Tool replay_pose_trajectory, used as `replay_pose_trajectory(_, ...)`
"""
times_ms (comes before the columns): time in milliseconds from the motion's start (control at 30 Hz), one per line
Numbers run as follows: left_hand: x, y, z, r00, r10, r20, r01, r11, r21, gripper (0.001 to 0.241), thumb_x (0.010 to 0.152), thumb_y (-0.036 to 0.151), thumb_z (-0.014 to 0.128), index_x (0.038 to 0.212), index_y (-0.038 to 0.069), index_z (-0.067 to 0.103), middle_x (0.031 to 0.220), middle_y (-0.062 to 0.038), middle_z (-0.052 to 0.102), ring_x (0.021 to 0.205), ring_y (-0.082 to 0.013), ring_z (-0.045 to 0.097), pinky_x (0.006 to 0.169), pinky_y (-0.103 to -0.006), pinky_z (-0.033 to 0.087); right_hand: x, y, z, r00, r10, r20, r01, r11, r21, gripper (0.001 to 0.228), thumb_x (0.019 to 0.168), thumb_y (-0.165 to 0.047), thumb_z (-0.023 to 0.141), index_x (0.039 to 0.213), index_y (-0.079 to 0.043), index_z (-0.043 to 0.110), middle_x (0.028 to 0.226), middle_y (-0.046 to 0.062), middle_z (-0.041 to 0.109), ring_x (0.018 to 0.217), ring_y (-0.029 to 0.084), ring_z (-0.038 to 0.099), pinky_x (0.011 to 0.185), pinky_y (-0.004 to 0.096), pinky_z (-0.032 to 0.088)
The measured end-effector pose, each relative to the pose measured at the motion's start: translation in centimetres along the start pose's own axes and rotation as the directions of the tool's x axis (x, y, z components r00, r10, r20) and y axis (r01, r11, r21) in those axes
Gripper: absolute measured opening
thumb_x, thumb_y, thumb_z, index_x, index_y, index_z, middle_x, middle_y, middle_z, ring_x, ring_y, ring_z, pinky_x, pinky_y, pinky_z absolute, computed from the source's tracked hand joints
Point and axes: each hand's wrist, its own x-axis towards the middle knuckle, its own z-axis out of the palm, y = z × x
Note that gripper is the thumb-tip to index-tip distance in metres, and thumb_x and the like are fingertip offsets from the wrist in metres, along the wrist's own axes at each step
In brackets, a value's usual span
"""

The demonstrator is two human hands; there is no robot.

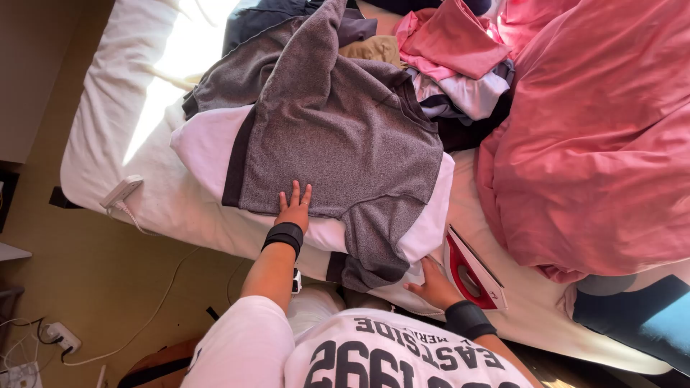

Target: The person irons a gray sweater laid on a white towel on a bed, moving the iron across the fabric and repositioning the garment with both hands. They flip and rearrange the sweater to iron other sections, smoothing it by hand between passes.

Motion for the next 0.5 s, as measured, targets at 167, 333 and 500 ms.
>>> replay_pose_trajectory(167,0.3,-0.4,0.9,0.999,0.013,-0.048,-0.016,0.999,-0.049,0.095,0.093,-0.011,0.039,0.168,0.028,-0.005,0.174,-0.007,-0.016,0.155,-0.0507,-0.001,0.121,-0.0566,0.034,3.3,5.6,4.4,0.996,0.087,0.015,-0.087,0.932,0.352,0.094,0.085,-0.030,0.085,0.159,-0.008,0.031,0.165,0.018,0.029,0.138,0.034,0.047,0.114,0.047,0.041)
replay_pose_trajectory(333,0.1,-0.6,1.2,0.994,0.012,-0.112,-0.022,0.996,-0.087,0.088,0.097,-0.003,0.041,0.168,0.028,-0.001,0.174,-0.002,-0.013,0.157,-0.0470,0.003,0.118,-0.0565,0.040,3.7,6.8,5.7,0.995,0.100,0.024,-0.093,0.767,0.635,0.058,0.084,-0.018,0.088,0.132,-0.017,0.055,0.145,-0.007,0.045,0.112,0.020,0.065,0.091,0.035,0.051)
replay_pose_trajectory(500,3.3,-3.5,4.6,0.888,0.014,-0.459,-0.072,0.991,-0.110,0.063,0.089,0.018,0.075,0.140,0.008,0.040,0.163,-0.011,0.023,0.156,-0.0362,0.020,0.092,-0.0510,0.060,3.6,5.2,5.9,0.978,0.206,-0.019,-0.165,0.833,0.529,0.023,0.088,-0.025,0.076,0.103,-0.015,0.061,0.102,-0.002,0.067,0.081,0.013,0.055,0.068,0.029,0.037)
